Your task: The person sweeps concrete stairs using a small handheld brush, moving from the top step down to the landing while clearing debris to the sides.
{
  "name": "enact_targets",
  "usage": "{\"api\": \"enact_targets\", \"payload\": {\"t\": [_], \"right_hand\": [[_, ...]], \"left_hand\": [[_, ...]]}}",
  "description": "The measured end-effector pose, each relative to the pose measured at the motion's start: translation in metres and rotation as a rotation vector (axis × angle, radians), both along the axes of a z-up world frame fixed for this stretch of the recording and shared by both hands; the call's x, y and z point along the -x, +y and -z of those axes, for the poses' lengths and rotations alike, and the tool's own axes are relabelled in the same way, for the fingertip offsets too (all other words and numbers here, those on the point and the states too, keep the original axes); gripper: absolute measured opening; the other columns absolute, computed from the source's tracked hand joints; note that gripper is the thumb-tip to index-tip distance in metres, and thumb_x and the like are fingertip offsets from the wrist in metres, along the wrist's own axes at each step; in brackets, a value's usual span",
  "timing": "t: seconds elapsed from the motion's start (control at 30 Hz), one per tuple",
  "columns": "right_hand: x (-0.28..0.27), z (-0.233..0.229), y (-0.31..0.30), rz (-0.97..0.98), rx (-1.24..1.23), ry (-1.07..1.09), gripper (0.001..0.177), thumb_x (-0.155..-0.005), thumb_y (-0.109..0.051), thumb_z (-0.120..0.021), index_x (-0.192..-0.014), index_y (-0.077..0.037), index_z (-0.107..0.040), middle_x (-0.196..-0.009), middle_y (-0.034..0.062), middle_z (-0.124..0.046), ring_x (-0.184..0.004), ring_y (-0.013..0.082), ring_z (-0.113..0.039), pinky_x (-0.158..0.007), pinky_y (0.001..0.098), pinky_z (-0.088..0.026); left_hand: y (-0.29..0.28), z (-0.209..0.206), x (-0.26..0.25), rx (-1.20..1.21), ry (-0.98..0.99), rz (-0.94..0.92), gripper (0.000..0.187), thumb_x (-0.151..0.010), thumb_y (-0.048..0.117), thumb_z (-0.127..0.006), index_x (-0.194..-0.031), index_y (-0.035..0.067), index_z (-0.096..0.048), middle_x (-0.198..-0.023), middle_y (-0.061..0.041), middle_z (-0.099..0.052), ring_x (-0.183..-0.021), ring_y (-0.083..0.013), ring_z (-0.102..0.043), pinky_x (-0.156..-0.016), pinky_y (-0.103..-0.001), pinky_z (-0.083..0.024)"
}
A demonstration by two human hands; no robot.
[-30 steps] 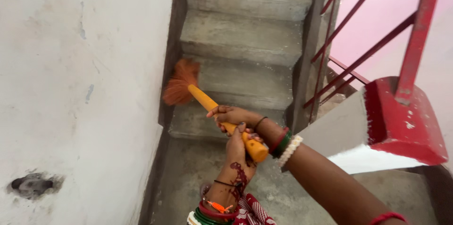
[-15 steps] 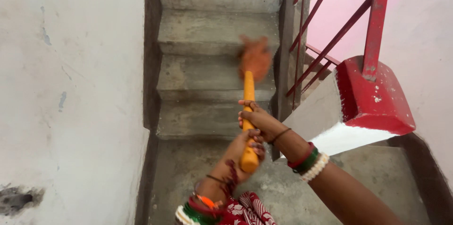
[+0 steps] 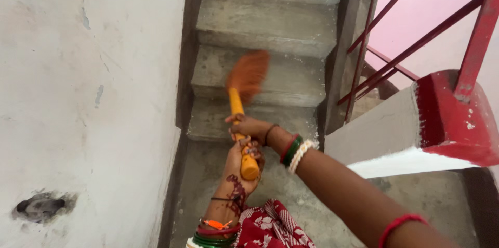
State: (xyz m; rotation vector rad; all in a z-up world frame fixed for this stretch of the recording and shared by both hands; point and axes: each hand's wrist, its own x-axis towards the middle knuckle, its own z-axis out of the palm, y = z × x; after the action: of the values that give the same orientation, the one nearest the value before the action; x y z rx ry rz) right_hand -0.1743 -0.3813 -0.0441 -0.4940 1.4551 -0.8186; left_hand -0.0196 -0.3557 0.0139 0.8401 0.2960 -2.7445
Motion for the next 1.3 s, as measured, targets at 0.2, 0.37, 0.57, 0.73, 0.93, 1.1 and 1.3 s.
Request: {"api": "enact_targets", "payload": {"t": [0.2,0.37,0.57,0.73,0.93,1.1,1.3], "right_hand": [[0.016,-0.054,-0.004,-0.088,0.16,-0.077,0.054,-0.094,-0.012,-0.058,-0.147,-0.012,-0.045,-0.089,0.0053,-0.061,-0.072,0.0123,-0.062,-0.063,0.0262,-0.055],[0.012,-0.116,0.07,0.086,0.13,-0.145,0.053,-0.094,-0.014,-0.057,-0.145,-0.015,-0.045,-0.09,0.0047,-0.058,-0.068,0.0101,-0.059,-0.057,0.0262,-0.052],[0.012,-0.149,0.154,0.327,0.171,-0.12,0.051,-0.096,-0.011,-0.057,-0.147,-0.016,-0.049,-0.094,0.0001,-0.058,-0.075,0.0078,-0.061,-0.063,0.0211,-0.056],[0.038,-0.106,0.167,0.518,0.004,-0.005,0.047,-0.098,-0.015,-0.053,-0.144,-0.018,-0.047,-0.093,0.0052,-0.058,-0.067,0.0086,-0.056,-0.053,0.0198,-0.051],[0.044,-0.021,0.119,0.481,-0.045,-0.225,0.043,-0.093,-0.009,-0.055,-0.135,-0.016,-0.047,-0.093,0.0093,-0.058,-0.048,0.0075,-0.043,-0.038,0.0209,-0.038],[0.012,-0.012,0.049,0.191,-0.11,-0.151,0.043,-0.092,-0.009,-0.053,-0.134,-0.016,-0.048,-0.09,0.0063,-0.058,-0.048,0.0073,-0.045,-0.038,0.0221,-0.038],[0.028,-0.063,0.004,-0.203,0.004,-0.091,0.046,-0.095,-0.014,-0.053,-0.141,-0.016,-0.053,-0.089,0.0026,-0.061,-0.065,0.0052,-0.057,-0.055,0.0191,-0.048]], "left_hand": [[0.015,-0.059,0.032,0.176,-0.06,-0.033,0.022,-0.098,0.022,-0.06,-0.081,0.012,-0.051,-0.068,0.0,-0.052,-0.061,-0.0142,-0.056,-0.06,-0.029,-0.055],[0.065,-0.111,0.024,0.264,-0.032,0.192,0.015,-0.098,0.019,-0.057,-0.091,0.008,-0.051,-0.073,-0.002,-0.054,-0.067,-0.0167,-0.057,-0.069,-0.034,-0.057],[0.102,-0.101,0.027,0.17,0.083,0.412,0.015,-0.097,0.018,-0.059,-0.089,0.01,-0.051,-0.068,0.001,-0.052,-0.058,-0.0122,-0.055,-0.058,-0.028,-0.054],[0.085,-0.054,0.051,0.099,0.094,0.512,0.015,-0.098,0.015,-0.061,-0.087,0.01,-0.052,-0.067,0.003,-0.053,-0.053,-0.0067,-0.053,-0.051,-0.021,-0.052],[0.042,0.0,0.046,0.041,0.129,0.441,0.018,-0.098,0.014,-0.062,-0.085,0.011,-0.051,-0.068,0.002,-0.055,-0.054,-0.0073,-0.056,-0.052,-0.022,-0.052],[0.021,0.017,0.011,0.026,-0.072,0.177,0.012,-0.096,0.017,-0.063,-0.088,0.009,-0.057,-0.068,0.002,-0.056,-0.052,-0.0066,-0.054,-0.05,-0.021,-0.05],[0.026,-0.013,0.045,0.116,-0.016,-0.084,0.025,-0.098,0.033,-0.064,-0.09,0.011,-0.056,-0.068,0.0,-0.056,-0.06,-0.0142,-0.06,-0.059,-0.03,-0.056]]}}
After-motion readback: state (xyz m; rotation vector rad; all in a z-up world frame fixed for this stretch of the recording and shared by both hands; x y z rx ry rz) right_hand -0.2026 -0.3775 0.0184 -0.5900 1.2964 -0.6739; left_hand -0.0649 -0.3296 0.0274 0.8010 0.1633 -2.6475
